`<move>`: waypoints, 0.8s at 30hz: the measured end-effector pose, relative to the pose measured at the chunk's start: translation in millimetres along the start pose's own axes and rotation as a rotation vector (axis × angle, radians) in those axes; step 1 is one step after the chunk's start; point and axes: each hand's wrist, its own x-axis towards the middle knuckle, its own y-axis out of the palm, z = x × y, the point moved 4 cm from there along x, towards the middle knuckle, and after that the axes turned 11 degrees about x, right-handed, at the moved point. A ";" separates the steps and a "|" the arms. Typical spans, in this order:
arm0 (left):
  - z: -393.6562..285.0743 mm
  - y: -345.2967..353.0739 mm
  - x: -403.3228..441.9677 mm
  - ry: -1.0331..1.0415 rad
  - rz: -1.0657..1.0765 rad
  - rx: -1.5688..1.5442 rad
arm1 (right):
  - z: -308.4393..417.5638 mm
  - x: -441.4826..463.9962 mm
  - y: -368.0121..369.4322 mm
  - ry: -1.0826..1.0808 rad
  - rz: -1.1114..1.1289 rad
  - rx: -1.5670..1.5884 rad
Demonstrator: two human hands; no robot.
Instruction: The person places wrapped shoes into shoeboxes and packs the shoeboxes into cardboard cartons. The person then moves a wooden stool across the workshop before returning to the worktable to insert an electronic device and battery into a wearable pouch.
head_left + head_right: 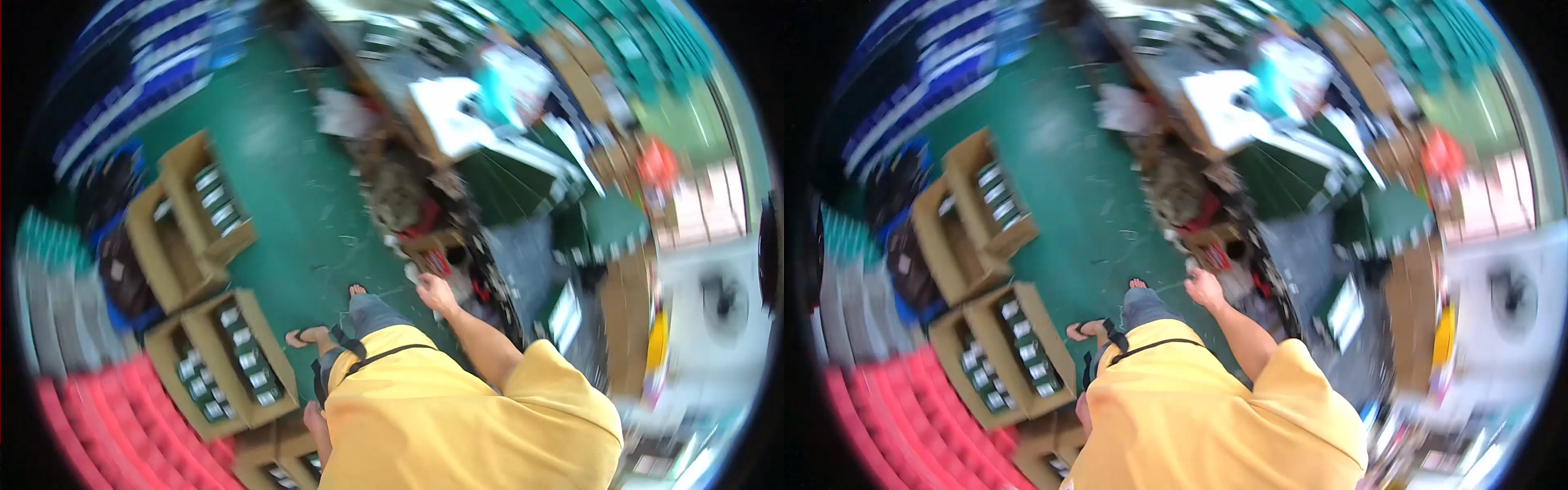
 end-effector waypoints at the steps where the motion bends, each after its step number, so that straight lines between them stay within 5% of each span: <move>1: -29.9 -16.6 6.9 0.274 0.125 0.466 | -25.8 -8.4 -16.1 0.040 -0.100 0.038; 2: -55.8 -25.8 13.5 0.332 0.191 0.531 | -51.2 -19.2 -32.5 0.055 -0.206 0.099; 8: -136.7 4.8 37.9 -0.121 0.474 0.367 | -184.8 -107.3 -114.3 0.246 -0.630 0.160; 10: -140.8 37.5 47.5 -0.405 0.440 -0.136 | -238.7 -124.3 -141.9 0.282 -0.764 0.108; 11: -144.4 57.0 51.7 -0.445 0.186 -0.033 | -264.0 -130.3 -157.4 0.259 -0.850 0.078; 14: -154.0 136.3 74.1 -0.190 1.374 -0.660 | -340.6 -149.0 -214.6 0.299 -1.076 -0.034; 16: -217.2 188.1 14.2 -0.232 0.299 0.178 | -403.6 -168.9 -251.2 0.365 -1.215 -0.085; 18: -234.1 230.0 5.5 -0.131 0.407 0.269 | -458.9 -188.8 -282.7 0.684 -1.246 -0.111; 19: -258.6 251.8 -14.5 -0.067 0.413 0.340 | -514.0 -195.7 -277.8 0.672 -1.275 -0.052; 20: -280.7 268.9 -35.3 0.010 0.406 0.328 | -609.5 -183.5 -259.9 0.968 -0.364 -0.343; 21: -299.7 282.9 -46.1 0.078 0.406 0.380 | -669.6 -195.0 -242.4 0.667 -0.704 -0.181; 24: -325.2 294.8 -54.5 0.306 0.371 0.559 | -661.0 -185.5 -282.6 0.834 -0.466 -0.012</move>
